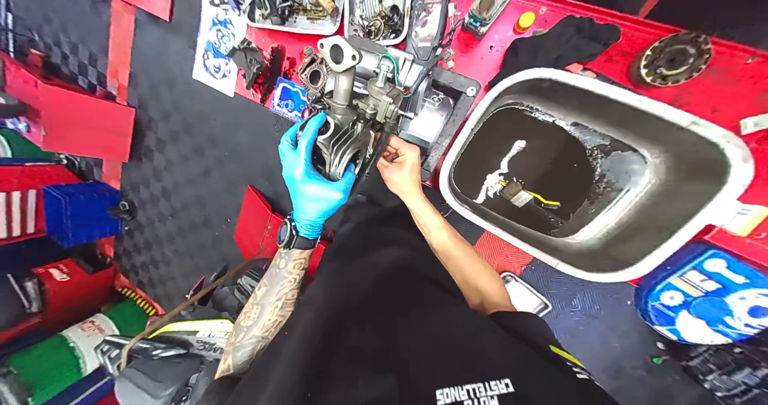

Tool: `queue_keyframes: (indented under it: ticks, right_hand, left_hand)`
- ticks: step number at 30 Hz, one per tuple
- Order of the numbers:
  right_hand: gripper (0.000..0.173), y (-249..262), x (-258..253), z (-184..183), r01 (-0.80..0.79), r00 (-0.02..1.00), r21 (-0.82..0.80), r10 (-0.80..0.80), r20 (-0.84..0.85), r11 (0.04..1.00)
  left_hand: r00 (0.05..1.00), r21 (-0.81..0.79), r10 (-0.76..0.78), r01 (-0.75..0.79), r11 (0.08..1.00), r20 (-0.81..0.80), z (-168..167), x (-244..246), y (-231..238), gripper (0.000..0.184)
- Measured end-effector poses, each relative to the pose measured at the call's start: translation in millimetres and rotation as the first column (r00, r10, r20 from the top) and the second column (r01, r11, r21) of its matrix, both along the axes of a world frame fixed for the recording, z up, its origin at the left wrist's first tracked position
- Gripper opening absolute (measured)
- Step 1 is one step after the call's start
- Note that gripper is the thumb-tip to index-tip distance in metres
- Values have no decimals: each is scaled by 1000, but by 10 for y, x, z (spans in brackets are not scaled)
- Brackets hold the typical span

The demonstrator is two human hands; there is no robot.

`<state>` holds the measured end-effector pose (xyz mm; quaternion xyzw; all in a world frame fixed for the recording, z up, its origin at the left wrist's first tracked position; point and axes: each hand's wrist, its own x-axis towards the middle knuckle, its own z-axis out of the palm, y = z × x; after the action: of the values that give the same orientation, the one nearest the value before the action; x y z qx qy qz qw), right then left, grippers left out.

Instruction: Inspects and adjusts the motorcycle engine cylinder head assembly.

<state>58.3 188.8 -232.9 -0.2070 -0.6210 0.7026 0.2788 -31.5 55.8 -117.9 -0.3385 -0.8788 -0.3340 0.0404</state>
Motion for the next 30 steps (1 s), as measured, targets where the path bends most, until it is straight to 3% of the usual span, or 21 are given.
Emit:
queue_keyframes:
  ticks: [12, 20, 30]
  right_hand:
    - [16, -17, -26, -44, -1, 999, -35, 0, -32, 999]
    - [23, -19, 35, 28, -101, 994, -205, 89, -69, 974]
    - [21, -10, 57, 31, -116, 991, -284, 94, -92, 952]
  left_hand:
    - [1000, -9, -13, 13, 1000, 6, 7, 9, -8, 98]
    - [1000, -32, -23, 23, 999, 11, 30, 11, -20, 99]
    - [1000, -25, -26, 26, 999, -7, 1, 37, -3, 99]
